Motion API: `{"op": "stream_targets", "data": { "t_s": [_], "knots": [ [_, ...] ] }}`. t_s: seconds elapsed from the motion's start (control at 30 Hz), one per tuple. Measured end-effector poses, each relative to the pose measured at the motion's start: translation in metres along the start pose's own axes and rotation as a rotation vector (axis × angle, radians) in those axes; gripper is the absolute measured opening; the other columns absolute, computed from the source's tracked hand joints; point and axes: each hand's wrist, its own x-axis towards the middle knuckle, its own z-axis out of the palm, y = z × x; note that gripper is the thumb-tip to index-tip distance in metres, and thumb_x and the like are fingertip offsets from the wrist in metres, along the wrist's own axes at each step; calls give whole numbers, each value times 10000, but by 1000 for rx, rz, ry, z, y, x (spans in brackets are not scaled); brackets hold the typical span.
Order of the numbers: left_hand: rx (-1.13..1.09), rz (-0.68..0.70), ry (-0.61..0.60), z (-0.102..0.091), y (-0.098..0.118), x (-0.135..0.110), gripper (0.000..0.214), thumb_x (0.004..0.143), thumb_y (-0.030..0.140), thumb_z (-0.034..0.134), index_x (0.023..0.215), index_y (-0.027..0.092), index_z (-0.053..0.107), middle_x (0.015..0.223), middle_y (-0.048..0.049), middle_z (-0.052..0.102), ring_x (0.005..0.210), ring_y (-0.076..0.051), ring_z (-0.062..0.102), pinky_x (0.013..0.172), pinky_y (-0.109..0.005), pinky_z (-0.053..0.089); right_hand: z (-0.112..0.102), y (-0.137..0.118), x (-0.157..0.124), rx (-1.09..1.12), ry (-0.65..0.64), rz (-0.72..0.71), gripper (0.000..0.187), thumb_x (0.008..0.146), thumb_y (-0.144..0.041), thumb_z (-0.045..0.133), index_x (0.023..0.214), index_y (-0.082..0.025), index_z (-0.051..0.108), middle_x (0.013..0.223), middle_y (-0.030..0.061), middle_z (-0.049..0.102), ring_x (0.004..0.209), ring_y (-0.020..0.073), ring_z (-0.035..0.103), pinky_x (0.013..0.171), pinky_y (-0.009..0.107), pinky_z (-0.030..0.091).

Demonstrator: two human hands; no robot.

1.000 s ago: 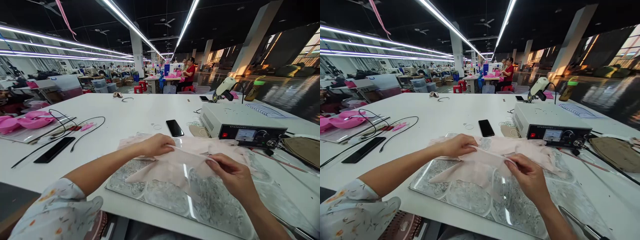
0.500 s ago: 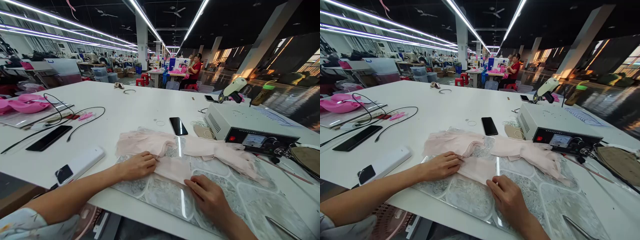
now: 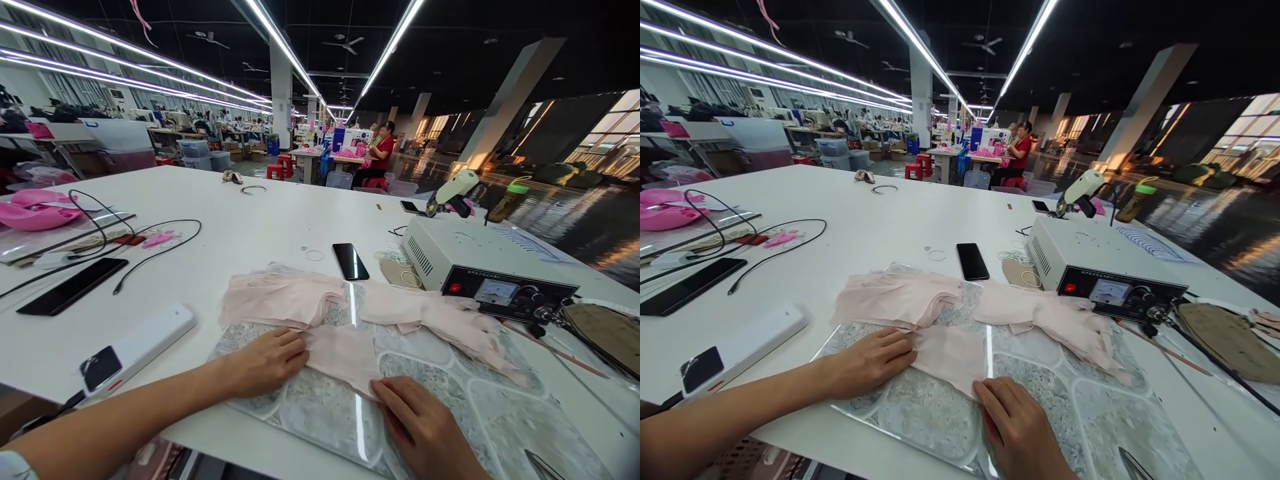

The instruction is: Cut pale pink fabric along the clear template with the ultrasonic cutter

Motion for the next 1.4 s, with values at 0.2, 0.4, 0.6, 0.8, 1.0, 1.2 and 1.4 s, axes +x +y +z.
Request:
{"op": "stream_targets", "data": {
  "t_s": [0.2, 0.4, 0.6, 0.8, 1.0, 1.2, 1.4],
  "knots": [
    [-41, -5, -21, -4, 3, -1, 172, 913, 25, 451, 942, 118, 591, 778, -52, 572, 669, -180, 500, 644, -308, 400, -9, 6, -12, -16, 7, 56, 252, 906, -66, 456, 1035, -174, 644, 908, 89, 682, 848, 165, 672, 710, 264, 585],
    [-156, -22, -32, -9, 7, 8, 149, 968, 111, 455, 953, 141, 601, 807, -39, 581, 705, -175, 522, 679, -302, 403, -20, 10, -24, -9, 19, 86, 222, 912, -89, 487, 1047, -171, 643, 916, 96, 676, 864, 163, 670, 736, 269, 588],
    [-193, -42, 0, -4, 9, 19, 169, 970, 111, 457, 889, 155, 599, 799, -34, 590, 714, -162, 534, 719, -291, 415, -16, 14, -25, 39, 62, 96, 241, 907, -69, 482, 1055, -173, 642, 912, 87, 684, 857, 151, 671, 725, 250, 582],
    [-350, 44, -23, -16, 23, 29, 124, 941, 165, 495, 859, 163, 588, 815, -49, 604, 695, -160, 536, 730, -309, 440, -40, 17, -36, -62, 110, 60, 336, 872, -47, 493, 1143, -184, 638, 989, 76, 711, 940, 164, 673, 833, 280, 556],
    [-457, 153, -132, -6, 39, 56, 551, 978, 446, 479, 1402, 100, 412, 1420, -174, 473, 1325, -317, 420, 1121, -512, 287, -29, -8, -34, -233, -72, -18, 434, 872, -212, 511, 1290, -107, 553, 1266, 111, 630, 1232, 240, 544, 990, 389, 482],
    [-443, 90, -316, 8, 33, 63, 686, 985, 518, 440, 1508, 123, 240, 1527, -160, 293, 1426, -340, 249, 1146, -596, 180, -17, -12, -52, -383, -111, -1, 450, 890, -302, 510, 1280, -83, 563, 1309, 101, 598, 1196, 236, 575, 955, 362, 500],
    [-352, 78, -222, -3, 33, 44, 555, 988, 371, 503, 1445, 105, 333, 1477, -181, 396, 1396, -318, 333, 1134, -584, 230, -39, -10, -88, -321, -18, 206, 481, 928, -274, 480, 1399, -179, 469, 1261, 66, 637, 1166, 234, 600, 955, 359, 512]
  ]
}}
